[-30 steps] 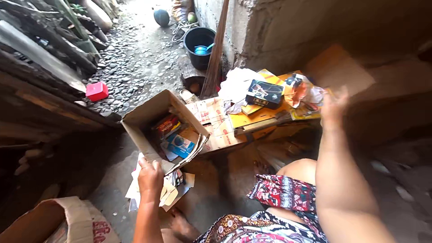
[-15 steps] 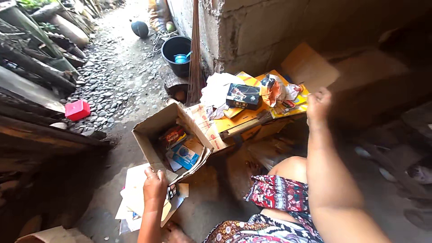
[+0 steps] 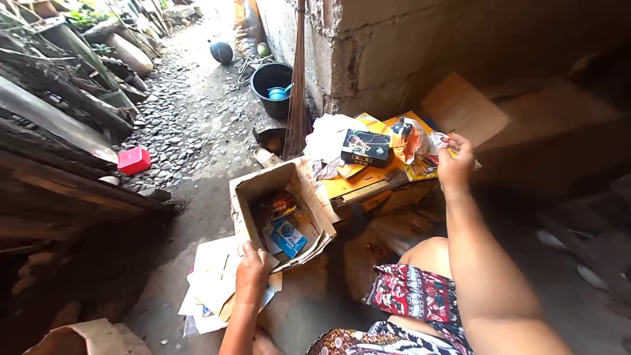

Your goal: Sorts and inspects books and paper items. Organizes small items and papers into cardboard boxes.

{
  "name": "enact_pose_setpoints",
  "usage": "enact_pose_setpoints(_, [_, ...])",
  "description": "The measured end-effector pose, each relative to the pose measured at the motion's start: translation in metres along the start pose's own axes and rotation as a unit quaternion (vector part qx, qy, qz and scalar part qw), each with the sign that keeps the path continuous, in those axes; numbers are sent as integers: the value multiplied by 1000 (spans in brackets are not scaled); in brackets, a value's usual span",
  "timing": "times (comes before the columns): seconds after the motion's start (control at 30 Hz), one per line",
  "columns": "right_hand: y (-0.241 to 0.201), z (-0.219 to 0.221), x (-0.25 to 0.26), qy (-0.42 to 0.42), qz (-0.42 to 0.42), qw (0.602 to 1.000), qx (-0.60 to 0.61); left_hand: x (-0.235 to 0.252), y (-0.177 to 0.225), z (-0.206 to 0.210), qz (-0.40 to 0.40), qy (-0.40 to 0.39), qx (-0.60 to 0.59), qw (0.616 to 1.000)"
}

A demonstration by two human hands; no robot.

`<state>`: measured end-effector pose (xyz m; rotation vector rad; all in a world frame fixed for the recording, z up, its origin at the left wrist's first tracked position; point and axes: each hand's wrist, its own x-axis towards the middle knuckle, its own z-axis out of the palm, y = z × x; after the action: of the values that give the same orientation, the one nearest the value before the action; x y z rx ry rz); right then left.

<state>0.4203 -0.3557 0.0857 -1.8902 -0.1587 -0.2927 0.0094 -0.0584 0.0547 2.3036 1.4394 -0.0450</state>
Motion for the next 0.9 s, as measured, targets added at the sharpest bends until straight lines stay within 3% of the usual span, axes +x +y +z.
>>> enact_pose_setpoints(0.2, [-49, 38, -60, -41, -163, 985, -39, -13, 5, 6, 42, -14, 12, 999])
enact_pose_setpoints(0.33, [-59, 73, -114, -136, -340, 929, -46, -27, 16, 6, 54, -32, 44, 997])
enact_pose_setpoints(0.43, [-55, 101, -155, -265, -401, 877, -15, -35, 22, 5, 60, -34, 46, 997])
enact_pose_setpoints(0.63, [-53, 141, -200, -573, -341, 728, -160, -52, 33, -6, 33, -90, 46, 994])
enact_pose_setpoints(0.73, [-46, 158, -210, -623, -307, 688, -210, -62, 39, -11, 17, -124, 47, 991])
enact_pose_setpoints(0.9, [-43, 175, -225, -649, -239, 669, -274, -77, 35, -13, 21, -151, 49, 987])
